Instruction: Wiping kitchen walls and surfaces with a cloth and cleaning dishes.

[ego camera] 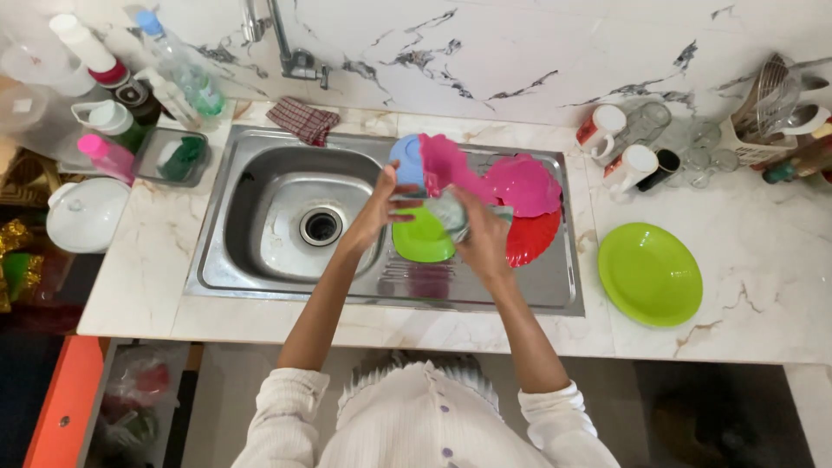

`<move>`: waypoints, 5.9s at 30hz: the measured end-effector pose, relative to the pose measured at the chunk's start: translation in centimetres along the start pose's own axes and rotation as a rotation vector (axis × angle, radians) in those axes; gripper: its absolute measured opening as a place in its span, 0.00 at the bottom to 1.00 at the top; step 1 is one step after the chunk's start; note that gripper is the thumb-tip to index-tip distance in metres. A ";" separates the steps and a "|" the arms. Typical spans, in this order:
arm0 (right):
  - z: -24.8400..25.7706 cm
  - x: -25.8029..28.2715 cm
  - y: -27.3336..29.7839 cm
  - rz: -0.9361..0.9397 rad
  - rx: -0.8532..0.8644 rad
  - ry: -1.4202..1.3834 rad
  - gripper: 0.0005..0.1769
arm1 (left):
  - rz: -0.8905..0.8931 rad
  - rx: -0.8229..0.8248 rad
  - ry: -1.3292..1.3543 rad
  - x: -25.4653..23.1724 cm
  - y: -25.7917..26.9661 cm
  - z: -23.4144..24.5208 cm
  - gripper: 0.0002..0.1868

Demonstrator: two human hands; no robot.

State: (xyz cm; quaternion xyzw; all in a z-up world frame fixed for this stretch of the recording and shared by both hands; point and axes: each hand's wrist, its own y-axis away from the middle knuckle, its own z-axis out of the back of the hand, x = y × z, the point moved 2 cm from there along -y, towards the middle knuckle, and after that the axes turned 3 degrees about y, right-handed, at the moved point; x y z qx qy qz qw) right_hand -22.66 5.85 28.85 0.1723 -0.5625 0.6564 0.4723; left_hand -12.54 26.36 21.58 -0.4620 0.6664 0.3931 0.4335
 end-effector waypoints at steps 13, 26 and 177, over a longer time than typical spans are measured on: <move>2.8 -4.7 -1.3 -0.072 0.263 0.256 0.39 | -0.055 0.056 -0.177 4.4 0.6 2.4 0.28; -2.3 -7.0 -1.6 0.122 0.257 1.172 0.49 | -0.163 0.119 -0.162 1.6 4.0 -0.8 0.41; -3.9 -1.4 0.3 0.035 0.015 0.907 0.46 | -0.436 0.128 0.078 3.0 2.2 -4.4 0.37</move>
